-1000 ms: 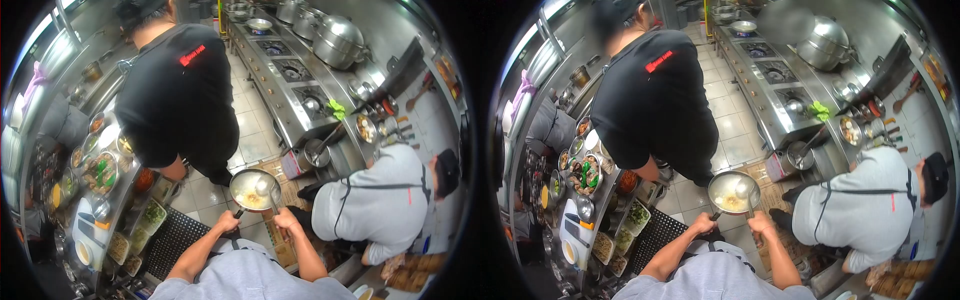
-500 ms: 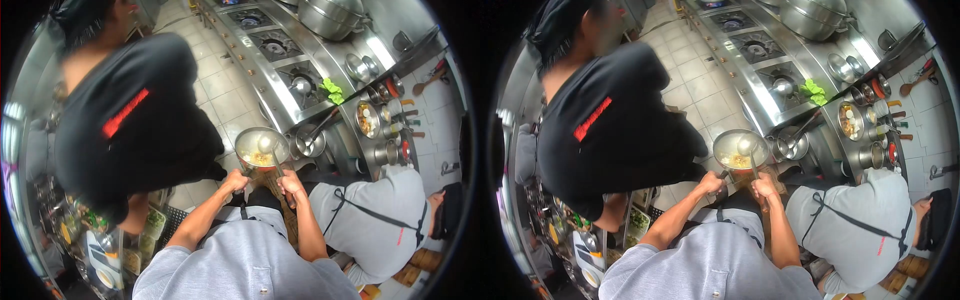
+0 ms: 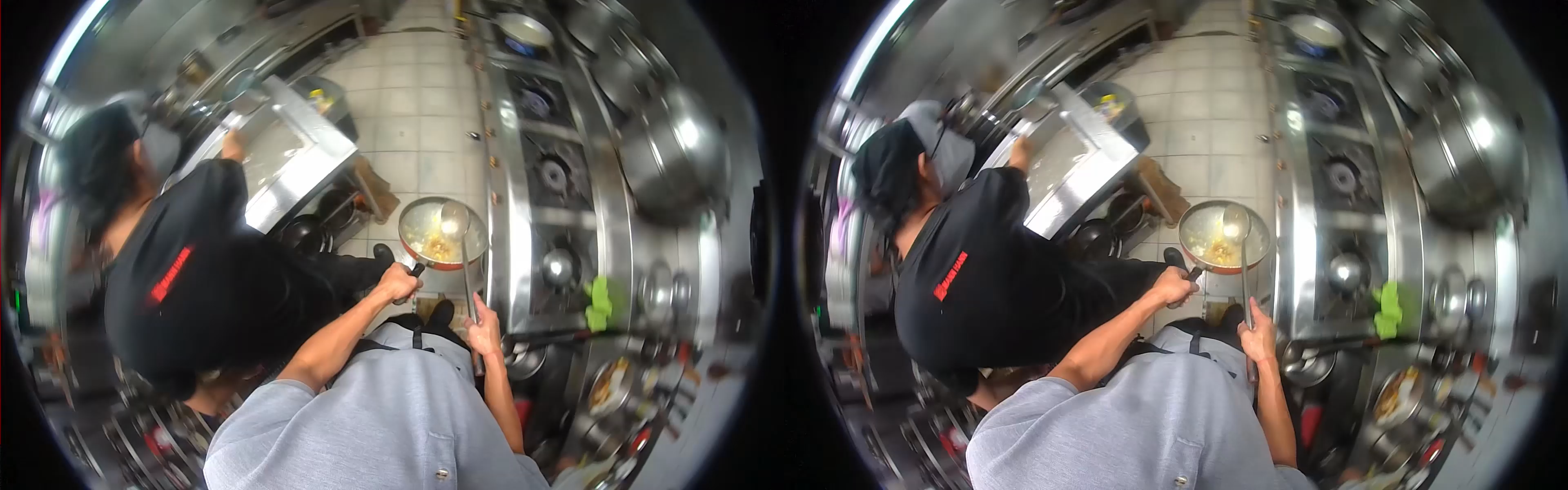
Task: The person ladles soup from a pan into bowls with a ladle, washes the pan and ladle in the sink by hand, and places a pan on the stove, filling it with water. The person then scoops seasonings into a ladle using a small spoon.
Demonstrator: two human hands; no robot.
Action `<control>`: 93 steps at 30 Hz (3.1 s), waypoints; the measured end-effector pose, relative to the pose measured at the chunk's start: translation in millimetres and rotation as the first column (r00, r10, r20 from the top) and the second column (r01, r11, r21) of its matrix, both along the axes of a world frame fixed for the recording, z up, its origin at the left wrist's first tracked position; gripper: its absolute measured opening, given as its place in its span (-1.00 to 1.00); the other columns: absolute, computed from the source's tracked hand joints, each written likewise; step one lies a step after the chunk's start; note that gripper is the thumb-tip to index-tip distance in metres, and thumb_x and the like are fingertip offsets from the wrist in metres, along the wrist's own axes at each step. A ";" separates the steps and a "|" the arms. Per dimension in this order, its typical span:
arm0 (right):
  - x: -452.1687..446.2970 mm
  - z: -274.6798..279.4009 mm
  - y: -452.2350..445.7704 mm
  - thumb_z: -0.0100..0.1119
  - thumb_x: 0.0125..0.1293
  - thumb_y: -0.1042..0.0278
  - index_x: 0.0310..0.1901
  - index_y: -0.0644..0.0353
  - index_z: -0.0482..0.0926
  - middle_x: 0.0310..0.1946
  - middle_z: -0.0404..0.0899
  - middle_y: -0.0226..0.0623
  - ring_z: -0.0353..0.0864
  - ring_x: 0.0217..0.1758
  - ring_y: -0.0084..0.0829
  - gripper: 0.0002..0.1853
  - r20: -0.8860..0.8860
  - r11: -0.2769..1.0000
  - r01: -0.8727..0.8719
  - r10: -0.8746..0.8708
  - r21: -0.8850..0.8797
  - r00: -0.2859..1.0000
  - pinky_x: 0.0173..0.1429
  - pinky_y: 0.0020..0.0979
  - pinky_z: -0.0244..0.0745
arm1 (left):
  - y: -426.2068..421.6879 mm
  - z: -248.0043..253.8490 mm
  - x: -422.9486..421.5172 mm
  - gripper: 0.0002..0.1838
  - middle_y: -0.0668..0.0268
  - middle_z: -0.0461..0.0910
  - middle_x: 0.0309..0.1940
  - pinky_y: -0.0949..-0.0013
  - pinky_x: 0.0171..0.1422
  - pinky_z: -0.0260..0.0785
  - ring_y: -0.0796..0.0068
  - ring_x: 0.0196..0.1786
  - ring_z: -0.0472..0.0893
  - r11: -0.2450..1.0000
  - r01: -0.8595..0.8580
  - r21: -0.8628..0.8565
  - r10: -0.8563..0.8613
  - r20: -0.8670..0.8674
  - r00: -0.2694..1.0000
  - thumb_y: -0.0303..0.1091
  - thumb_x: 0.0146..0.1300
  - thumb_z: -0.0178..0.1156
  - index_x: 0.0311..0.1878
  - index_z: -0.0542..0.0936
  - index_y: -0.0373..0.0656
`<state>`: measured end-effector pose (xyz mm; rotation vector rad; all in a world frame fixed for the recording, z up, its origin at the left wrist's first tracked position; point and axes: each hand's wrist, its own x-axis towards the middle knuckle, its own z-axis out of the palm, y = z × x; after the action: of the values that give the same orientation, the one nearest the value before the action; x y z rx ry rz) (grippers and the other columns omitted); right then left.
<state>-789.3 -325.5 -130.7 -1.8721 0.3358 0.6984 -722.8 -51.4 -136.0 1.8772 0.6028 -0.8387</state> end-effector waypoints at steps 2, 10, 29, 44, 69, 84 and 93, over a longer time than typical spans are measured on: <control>57.6 9.9 -0.9 0.23 0.24 0.54 0.55 0.21 0.39 -0.49 0.63 -0.15 0.55 -0.49 -0.45 -0.24 0.381 0.995 -0.102 0.100 -0.015 0.919 -0.25 -0.40 0.54 | 17.9 31.0 30.8 -0.76 0.25 0.63 -0.63 0.30 -0.47 0.47 0.49 -0.61 0.61 0.984 -0.148 -0.104 0.156 0.075 0.985 -0.30 0.22 0.41 -0.38 0.69 -0.33; 314.8 136.0 97.2 0.22 0.27 0.47 0.52 0.20 0.42 -0.36 0.64 0.03 0.61 -0.38 -0.22 -0.28 0.599 0.827 -0.525 0.528 -0.201 0.603 -0.06 -0.27 0.56 | 85.1 83.2 131.7 -0.67 0.34 0.58 -0.46 0.40 -0.51 0.42 0.57 -0.55 0.53 0.661 -0.547 -0.513 0.718 0.219 0.661 -0.14 0.59 0.18 -0.15 0.59 -0.26; 641.0 238.4 349.9 0.16 0.30 0.65 0.55 0.22 0.40 -0.42 0.52 -0.47 0.40 -0.48 -0.65 -0.27 0.364 0.362 -0.930 0.877 -0.067 0.315 -0.33 -0.51 0.42 | 196.0 146.5 289.3 -0.61 0.36 0.54 -0.44 0.41 -0.55 0.41 0.60 -0.58 0.48 -0.094 -0.673 -0.733 0.994 -0.110 -0.018 -0.14 0.68 0.03 0.05 0.57 -0.36; 874.9 225.4 452.2 0.20 0.35 0.66 0.54 0.35 0.37 -0.39 0.55 -0.46 0.41 -0.55 -0.70 -0.31 0.331 -0.249 -0.934 0.930 0.254 -0.158 -0.49 -0.52 0.37 | 160.4 188.8 419.5 -0.66 0.36 0.51 -0.40 0.49 -0.60 0.36 0.63 -0.59 0.44 -0.481 -0.660 -0.577 0.862 -0.173 -0.477 -0.21 0.70 -0.05 0.10 0.52 -0.34; 716.1 196.3 577.0 0.26 0.33 0.62 0.55 0.41 0.31 -0.38 0.55 -0.39 0.45 -0.57 -0.61 -0.27 0.102 -0.247 -0.941 0.968 0.230 -0.229 -0.47 -0.46 0.42 | 406.2 -34.5 225.5 -0.65 0.05 0.73 -0.21 0.26 -0.51 0.53 0.49 -0.56 0.56 -0.509 -0.798 -0.323 0.850 -0.334 -0.408 -0.24 0.66 -0.05 0.39 0.41 -0.08; 571.2 164.4 624.7 0.18 0.51 0.48 0.34 0.35 0.44 -0.23 0.56 -0.38 0.57 -0.37 -0.57 -0.58 -0.187 -0.166 -0.738 0.910 0.654 -0.370 -0.33 -0.50 0.48 | 302.3 78.2 353.0 -0.53 0.10 0.72 -0.02 0.19 0.14 0.61 0.26 -0.02 0.72 -0.560 -0.090 -0.824 0.636 -0.357 -0.684 -0.07 0.60 0.15 0.16 0.59 -0.40; 633.5 149.5 735.1 0.11 0.62 0.31 0.34 0.32 0.58 -0.15 0.69 -0.39 0.54 -0.36 -0.70 -0.62 0.166 -0.747 -0.446 0.585 0.493 -0.794 -0.29 -0.60 0.47 | 297.0 101.3 361.3 -0.82 0.23 0.61 -0.51 0.25 -0.37 0.50 0.37 -0.53 0.58 -0.709 -0.593 -0.381 0.690 -0.205 -0.694 -0.38 0.39 0.29 -0.22 0.53 -0.30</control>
<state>-155.8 409.6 18.9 -0.6450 -1.9601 2.4463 -361.5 245.6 -34.7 0.0358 1.4997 0.8723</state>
